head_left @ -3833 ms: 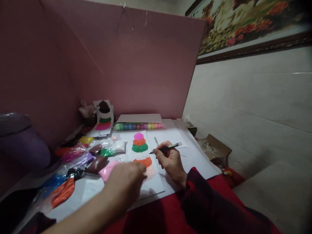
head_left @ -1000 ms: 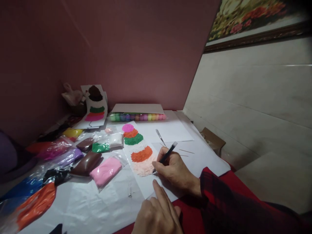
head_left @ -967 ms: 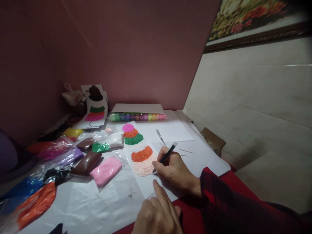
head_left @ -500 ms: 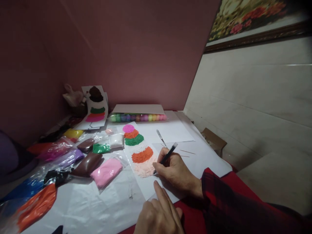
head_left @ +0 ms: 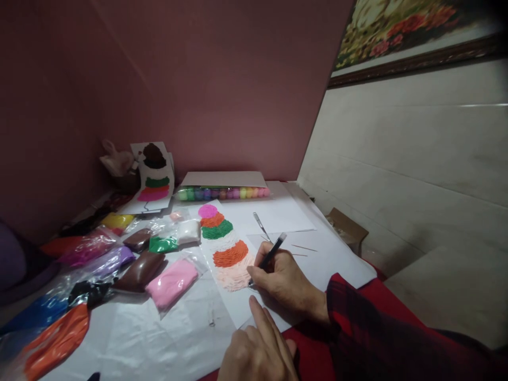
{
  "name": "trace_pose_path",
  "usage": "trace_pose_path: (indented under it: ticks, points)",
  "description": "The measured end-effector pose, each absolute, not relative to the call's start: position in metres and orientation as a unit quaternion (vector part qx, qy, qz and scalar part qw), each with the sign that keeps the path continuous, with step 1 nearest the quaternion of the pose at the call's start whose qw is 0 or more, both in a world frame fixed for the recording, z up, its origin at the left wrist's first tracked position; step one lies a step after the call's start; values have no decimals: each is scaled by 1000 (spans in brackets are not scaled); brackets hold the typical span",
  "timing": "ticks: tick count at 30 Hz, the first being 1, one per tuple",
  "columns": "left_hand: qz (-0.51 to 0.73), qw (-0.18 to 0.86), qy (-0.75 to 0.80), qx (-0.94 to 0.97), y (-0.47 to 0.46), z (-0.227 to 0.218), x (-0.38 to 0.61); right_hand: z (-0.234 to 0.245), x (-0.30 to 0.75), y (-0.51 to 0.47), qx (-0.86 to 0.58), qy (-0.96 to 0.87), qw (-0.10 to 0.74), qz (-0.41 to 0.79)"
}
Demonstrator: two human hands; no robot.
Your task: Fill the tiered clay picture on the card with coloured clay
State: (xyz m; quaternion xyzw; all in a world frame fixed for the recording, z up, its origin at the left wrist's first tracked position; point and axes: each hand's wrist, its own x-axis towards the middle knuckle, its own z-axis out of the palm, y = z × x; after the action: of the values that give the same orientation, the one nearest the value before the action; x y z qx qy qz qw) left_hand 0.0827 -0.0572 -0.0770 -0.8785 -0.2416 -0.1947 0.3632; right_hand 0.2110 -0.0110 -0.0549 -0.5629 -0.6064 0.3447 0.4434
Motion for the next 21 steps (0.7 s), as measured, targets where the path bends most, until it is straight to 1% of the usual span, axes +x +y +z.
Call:
trace_pose_path:
  ticks: [8, 21]
  points:
    - [-194, 346, -247, -884, -59, -77, 83, -56, 211, -10, -561, -609, 444, 343]
    - [-189, 353, -250, -881, -59, -77, 83, -58, 211, -10, -563, -604, 448, 342]
